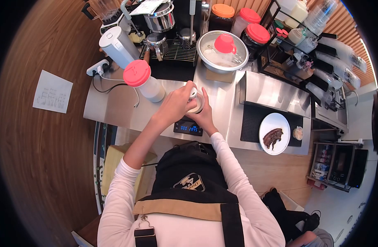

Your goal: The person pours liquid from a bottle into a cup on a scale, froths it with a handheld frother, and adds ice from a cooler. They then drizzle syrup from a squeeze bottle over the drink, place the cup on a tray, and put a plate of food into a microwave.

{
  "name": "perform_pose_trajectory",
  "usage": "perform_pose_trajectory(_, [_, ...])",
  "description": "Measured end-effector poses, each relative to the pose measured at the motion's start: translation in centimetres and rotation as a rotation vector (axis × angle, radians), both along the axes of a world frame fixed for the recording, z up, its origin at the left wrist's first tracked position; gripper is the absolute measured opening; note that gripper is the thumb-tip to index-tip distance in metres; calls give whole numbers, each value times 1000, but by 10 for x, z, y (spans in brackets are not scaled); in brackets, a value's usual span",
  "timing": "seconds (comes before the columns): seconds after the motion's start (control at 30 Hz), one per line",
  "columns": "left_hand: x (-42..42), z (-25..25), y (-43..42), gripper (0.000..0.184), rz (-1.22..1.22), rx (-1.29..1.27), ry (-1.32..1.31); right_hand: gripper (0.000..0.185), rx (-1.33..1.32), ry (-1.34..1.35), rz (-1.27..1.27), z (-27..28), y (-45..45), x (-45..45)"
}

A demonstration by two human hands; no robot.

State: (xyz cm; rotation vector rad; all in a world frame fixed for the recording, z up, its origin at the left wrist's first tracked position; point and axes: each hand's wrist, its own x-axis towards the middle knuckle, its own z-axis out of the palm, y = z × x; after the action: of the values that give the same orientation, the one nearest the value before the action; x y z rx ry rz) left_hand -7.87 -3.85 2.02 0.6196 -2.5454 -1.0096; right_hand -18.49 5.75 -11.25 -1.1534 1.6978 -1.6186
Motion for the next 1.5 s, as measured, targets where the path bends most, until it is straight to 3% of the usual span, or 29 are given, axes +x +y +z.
perform_pose_trajectory(0.33, [-9, -4, 1, 32, 2, 7, 75, 116, -11, 0, 2, 2, 0, 0])
perform_pose_trajectory(0.5, [-3, -10, -4, 35, 25, -57, -23, 116, -21, 11, 1, 1, 0, 0])
perform_pose_trajectory(0.93, [4, 28, 8, 33, 105, 119, -19, 117, -11, 16, 10, 1, 0, 0])
perform_pose_trajectory(1.13, [6, 44, 5, 33, 58, -51, 32, 118, -14, 32, 7, -1, -1, -1])
perform_pose_trajectory(1.5, [6, 45, 3, 30, 72, -85, 38, 117, -36, 29, -4, -1, -2, 0])
